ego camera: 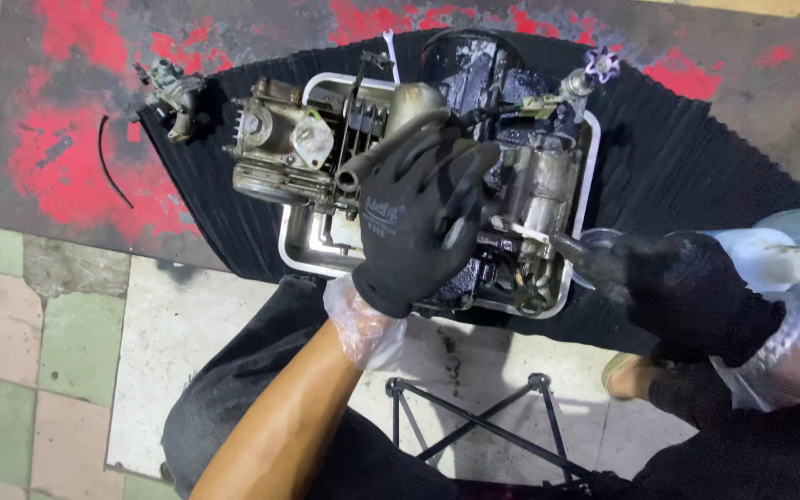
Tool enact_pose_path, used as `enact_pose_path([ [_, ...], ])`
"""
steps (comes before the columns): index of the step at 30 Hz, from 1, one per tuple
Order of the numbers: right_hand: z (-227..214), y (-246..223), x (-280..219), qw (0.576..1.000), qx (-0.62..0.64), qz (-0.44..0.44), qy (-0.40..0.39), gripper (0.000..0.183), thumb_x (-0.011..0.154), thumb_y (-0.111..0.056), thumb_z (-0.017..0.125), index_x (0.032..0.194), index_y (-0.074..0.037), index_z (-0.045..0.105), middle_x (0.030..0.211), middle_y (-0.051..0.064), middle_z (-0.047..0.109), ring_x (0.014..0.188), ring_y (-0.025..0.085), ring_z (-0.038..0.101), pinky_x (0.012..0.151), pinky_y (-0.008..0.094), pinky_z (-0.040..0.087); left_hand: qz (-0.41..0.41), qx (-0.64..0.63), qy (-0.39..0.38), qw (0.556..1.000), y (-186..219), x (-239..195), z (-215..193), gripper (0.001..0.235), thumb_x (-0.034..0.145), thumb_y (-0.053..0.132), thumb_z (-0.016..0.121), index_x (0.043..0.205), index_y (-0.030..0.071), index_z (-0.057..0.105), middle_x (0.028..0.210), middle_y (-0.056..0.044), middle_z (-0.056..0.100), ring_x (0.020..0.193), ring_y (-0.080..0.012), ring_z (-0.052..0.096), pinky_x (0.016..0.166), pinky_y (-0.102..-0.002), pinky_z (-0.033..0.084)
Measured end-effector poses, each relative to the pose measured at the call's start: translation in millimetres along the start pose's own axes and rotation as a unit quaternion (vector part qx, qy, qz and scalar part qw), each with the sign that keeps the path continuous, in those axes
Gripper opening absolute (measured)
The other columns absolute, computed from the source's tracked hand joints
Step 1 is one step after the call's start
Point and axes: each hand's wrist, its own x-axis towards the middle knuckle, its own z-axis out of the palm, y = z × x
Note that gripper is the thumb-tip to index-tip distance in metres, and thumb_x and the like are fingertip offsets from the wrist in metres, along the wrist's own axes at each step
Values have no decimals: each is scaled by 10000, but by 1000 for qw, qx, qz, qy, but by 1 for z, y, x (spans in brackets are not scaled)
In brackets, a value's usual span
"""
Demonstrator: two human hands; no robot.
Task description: The person scrubs a disassembled engine block placed in a metal tray using a brush and cleaning solution. They repeatedly apply liquid from a spray bottle and scrub various components, including the cylinder head and crankcase, to remove grime.
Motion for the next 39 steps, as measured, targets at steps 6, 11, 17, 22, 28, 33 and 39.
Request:
enact_pose_path([
  [6,9,7,11,935,-160,156,-275,453,1024,-339,536,1475,-332,568,898,-59,730,733,84,708,680,258,594,-9,-3,-11,1000,-2,-3,2,486,924,101,676,1403,150,610,1346,-97,647,1286,-333,603,1132,-475,494],
  [11,46,40,1,973,189,134,-11,321,912,-113,607,1231,-98,637,935,55,737,719,148,729,609,287,574,-2,42,-15,999,-2,-4,6,485,923,112,682,1402,139,612,1344,-96,643,1326,-346,590,1104,-511,475],
  [17,7,12,15,977,67,146,-138,562,926,-131,621,1484,-157,557,1024,78,741,585,127,696,528,289,572,-23,46,-16,999,1,-7,6,477,938,141,680,1411,167,620,1359,-84,642,1343,-342,575,1129,-503,452],
  [22,2,23,10,945,-7,216,-247,572,980,-155,589,1522,-296,472,935,-11,704,647,112,710,605,272,590,-14,56,-17,998,-1,-7,9,457,946,134,668,1400,159,624,1353,-87,644,1329,-336,581,1131,-510,457],
  [28,134,98,-54,744,652,133,-61,336,1058,-166,596,1380,-71,583,1135,165,656,895,218,682,735,328,578,-17,48,-15,999,2,-7,8,417,986,135,670,1400,166,632,1352,-68,651,1311,-310,582,1125,-487,451],
  [33,215,150,-141,433,898,75,-15,341,953,-59,682,1289,-34,625,1281,223,666,1029,249,724,778,388,638,-33,45,-19,998,2,-7,6,447,953,151,681,1396,175,633,1337,-79,652,1329,-327,577,1147,-510,448],
  [39,216,150,-175,661,723,202,1,361,987,-99,649,1334,-6,603,1221,210,696,951,229,726,737,353,628,-21,95,-19,995,1,-10,10,456,937,145,703,1388,185,651,1334,-81,648,1319,-336,572,1110,-532,435],
])
